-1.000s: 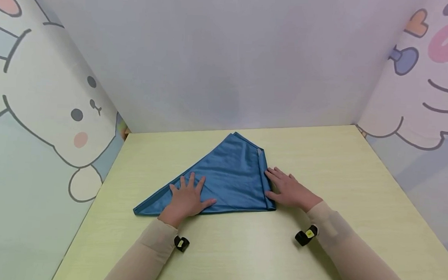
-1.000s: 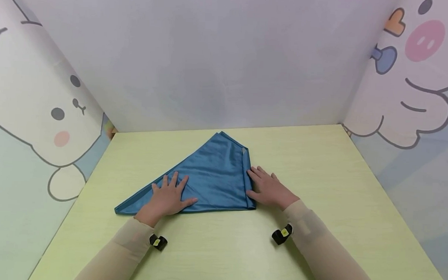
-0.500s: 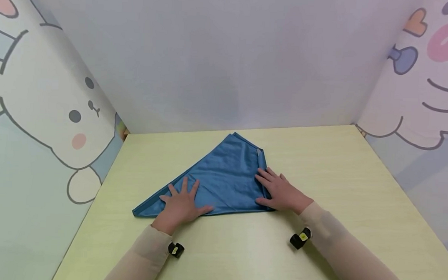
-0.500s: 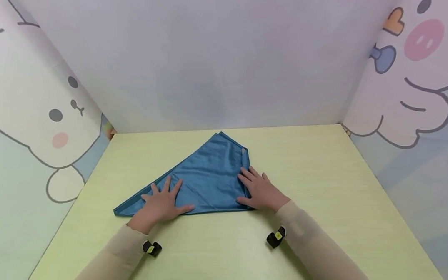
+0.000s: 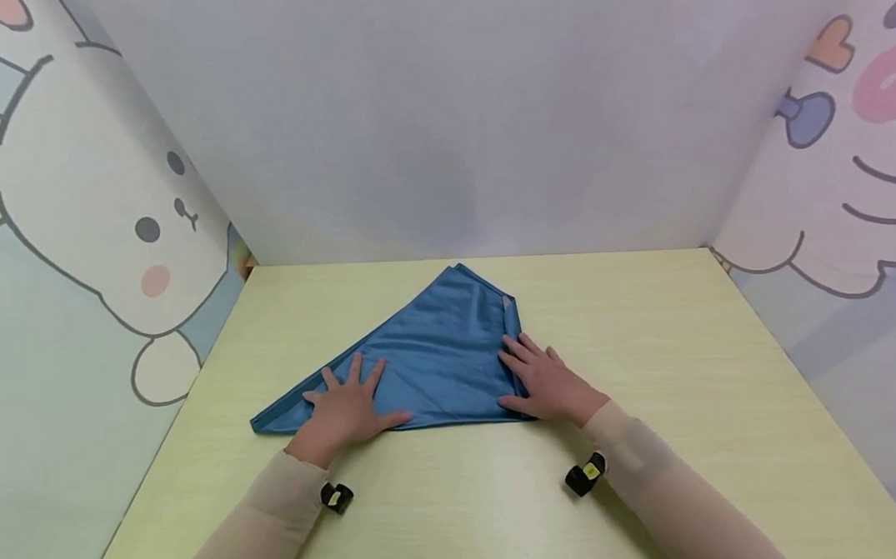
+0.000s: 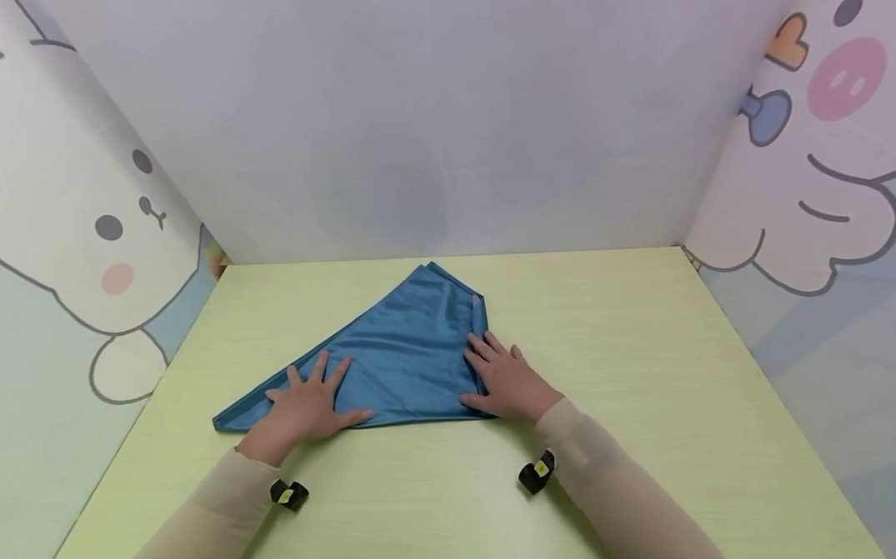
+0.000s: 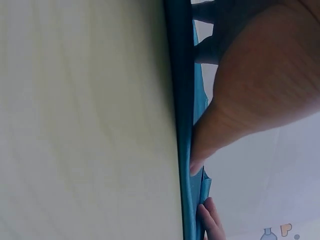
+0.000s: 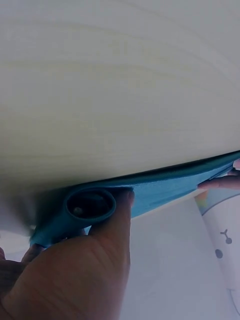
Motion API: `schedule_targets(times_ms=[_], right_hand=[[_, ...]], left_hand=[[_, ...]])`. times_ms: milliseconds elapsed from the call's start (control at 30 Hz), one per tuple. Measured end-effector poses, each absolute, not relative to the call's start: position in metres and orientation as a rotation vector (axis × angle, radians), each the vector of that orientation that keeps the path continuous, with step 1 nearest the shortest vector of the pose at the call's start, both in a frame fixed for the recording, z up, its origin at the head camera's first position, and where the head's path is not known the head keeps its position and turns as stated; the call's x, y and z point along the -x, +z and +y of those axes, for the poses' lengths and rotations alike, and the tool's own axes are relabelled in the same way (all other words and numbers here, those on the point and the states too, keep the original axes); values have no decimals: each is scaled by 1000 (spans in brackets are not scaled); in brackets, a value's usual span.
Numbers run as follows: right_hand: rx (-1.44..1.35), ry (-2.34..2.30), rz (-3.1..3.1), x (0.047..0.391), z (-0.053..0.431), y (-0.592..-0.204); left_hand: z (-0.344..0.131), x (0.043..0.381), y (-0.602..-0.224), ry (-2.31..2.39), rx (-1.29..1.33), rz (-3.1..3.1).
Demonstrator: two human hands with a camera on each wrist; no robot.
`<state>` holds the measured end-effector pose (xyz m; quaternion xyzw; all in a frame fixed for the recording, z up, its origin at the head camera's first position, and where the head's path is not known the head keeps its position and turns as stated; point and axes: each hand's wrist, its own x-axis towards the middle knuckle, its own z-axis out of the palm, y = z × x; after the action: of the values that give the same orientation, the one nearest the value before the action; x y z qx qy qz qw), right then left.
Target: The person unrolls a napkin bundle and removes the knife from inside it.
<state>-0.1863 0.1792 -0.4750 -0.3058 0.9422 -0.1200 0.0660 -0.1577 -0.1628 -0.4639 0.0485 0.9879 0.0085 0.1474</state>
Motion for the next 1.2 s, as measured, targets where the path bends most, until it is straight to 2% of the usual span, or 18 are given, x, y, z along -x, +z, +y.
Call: schedule_targets(times_ms=[1200], right_hand=[[838,-363,2888,189,183,-478]], left_hand=[[-163,162,-458,-12,-135,2825]])
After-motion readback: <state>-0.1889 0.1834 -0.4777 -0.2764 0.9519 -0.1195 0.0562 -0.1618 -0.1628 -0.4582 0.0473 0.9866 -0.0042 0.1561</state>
